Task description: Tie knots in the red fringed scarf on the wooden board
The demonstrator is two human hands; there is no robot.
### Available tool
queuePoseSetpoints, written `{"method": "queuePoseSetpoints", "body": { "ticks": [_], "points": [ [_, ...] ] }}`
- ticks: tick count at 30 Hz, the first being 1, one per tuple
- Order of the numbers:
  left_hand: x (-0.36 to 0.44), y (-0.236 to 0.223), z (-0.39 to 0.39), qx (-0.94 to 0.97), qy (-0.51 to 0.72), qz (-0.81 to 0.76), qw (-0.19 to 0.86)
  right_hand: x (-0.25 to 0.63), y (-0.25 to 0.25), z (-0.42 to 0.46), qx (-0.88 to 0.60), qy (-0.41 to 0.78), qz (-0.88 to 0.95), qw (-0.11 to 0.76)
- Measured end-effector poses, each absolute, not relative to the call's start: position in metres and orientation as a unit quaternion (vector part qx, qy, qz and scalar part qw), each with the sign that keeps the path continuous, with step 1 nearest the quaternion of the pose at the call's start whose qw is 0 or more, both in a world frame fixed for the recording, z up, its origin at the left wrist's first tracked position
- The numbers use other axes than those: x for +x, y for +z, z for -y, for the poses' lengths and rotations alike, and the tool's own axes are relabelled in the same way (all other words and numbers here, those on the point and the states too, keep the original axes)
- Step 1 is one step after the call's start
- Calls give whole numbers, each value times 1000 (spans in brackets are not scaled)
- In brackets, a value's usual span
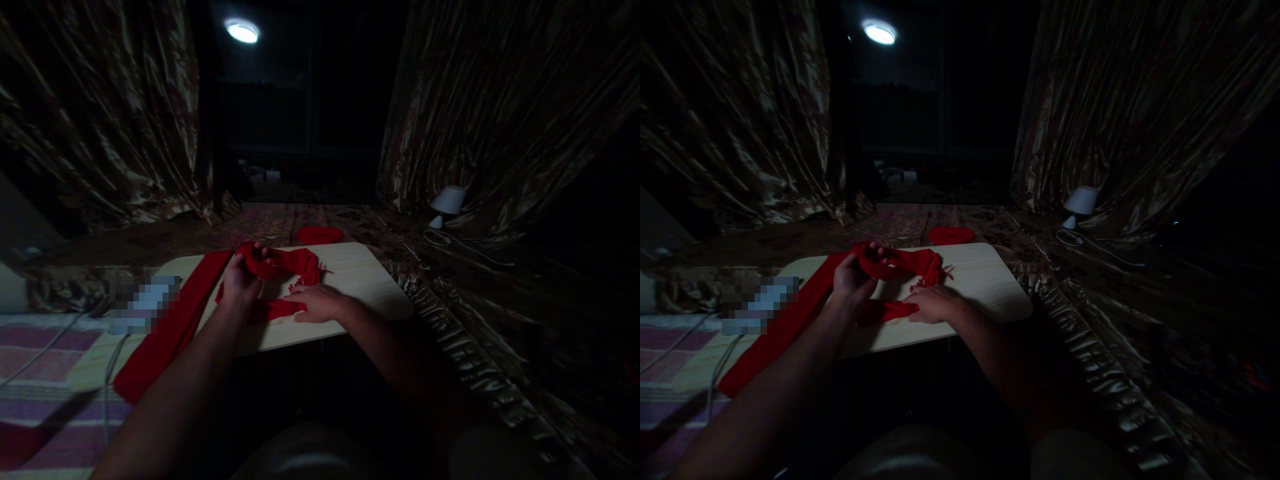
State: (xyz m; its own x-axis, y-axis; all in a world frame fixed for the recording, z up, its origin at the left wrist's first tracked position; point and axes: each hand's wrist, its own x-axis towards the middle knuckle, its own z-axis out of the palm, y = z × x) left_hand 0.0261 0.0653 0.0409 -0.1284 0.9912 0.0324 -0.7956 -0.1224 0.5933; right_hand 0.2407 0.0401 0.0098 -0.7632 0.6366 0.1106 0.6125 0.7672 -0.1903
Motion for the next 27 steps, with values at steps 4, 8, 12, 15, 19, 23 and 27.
{"method": "queuePoseSetpoints", "body": {
  "ticks": [4,8,12,15,19,23,27],
  "points": [
    [12,45,-65,217,726,-229,612,248,5,-50,-382,47,922,43],
    [-11,50,-64,202,749,-213,595,297,12,-75,-513,11,858,-18],
    [-29,50,-69,195,771,-224,563,354,25,-92,-681,-79,728,-7],
    [-29,47,-73,193,773,-236,556,365,27,-93,-693,-118,710,41],
    [-20,44,-76,180,770,-240,564,334,11,-87,-562,-53,816,123],
    [-21,45,-74,185,772,-231,563,301,-8,-85,-488,27,867,97],
    [-36,52,-71,171,788,-219,549,311,-4,-91,-550,-1,833,53]
  ]
}}
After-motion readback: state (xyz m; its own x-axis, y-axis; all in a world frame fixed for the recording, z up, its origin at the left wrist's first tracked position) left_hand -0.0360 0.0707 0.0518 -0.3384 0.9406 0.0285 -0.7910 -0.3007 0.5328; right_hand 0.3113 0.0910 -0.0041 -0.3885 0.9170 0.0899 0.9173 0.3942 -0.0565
